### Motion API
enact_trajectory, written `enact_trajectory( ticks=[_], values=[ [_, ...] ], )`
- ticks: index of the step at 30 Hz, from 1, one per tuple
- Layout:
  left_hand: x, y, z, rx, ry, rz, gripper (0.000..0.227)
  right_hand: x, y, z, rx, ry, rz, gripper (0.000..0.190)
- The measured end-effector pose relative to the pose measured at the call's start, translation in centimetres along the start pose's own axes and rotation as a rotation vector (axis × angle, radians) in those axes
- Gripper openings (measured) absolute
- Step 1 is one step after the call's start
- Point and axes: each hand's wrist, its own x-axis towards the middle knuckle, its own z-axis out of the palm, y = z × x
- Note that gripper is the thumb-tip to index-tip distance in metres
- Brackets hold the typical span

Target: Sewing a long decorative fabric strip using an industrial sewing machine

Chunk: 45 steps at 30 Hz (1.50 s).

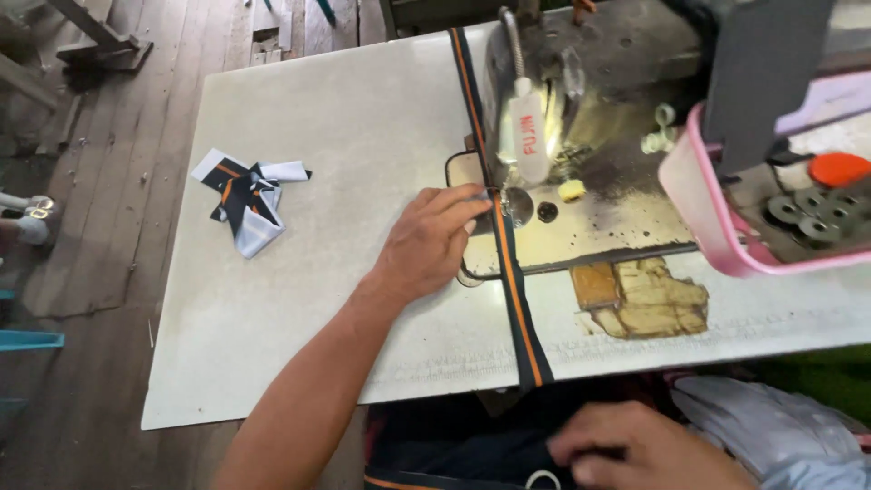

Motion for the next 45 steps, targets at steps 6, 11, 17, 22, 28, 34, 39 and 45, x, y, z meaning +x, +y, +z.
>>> enact_trajectory(
  ticks=[6,11,17,22,28,34,39,45],
  values=[
    [0.5,1.6,0.1,0.014,-0.004,-0.043,0.032,4.7,7.9,5.4,0.077,0.559,0.169,0.057],
    [-1.7,5.4,-1.5,-0.036,-0.048,-0.059,0.029,2.2,1.9,6.4,0.087,0.627,-0.247,0.015],
    [-3.4,8.1,-1.4,-0.038,-0.056,-0.053,0.027,0.1,-3.5,5.8,-0.126,0.631,-0.569,0.023],
    [-3.4,7.7,-0.9,0.054,-0.070,0.019,0.030,0.7,0.0,7.3,-0.281,0.538,-0.465,0.023],
    [-3.8,7.2,-0.1,0.166,-0.118,0.031,0.037,0.7,3.2,9.7,0.203,0.571,-0.098,0.023],
    [-3.9,7.2,0.3,0.253,-0.042,0.093,0.034,1.5,3.4,10.6,0.148,0.681,-0.157,0.020],
    [-3.9,7.3,0.3,0.259,-0.020,0.085,0.035,1.6,3.1,9.7,-0.192,0.772,-0.399,0.027],
    [-4.3,7.7,0.5,0.329,-0.041,0.037,0.052,1.2,1.8,8.5,-0.549,0.890,-0.694,0.022]
  ],
)
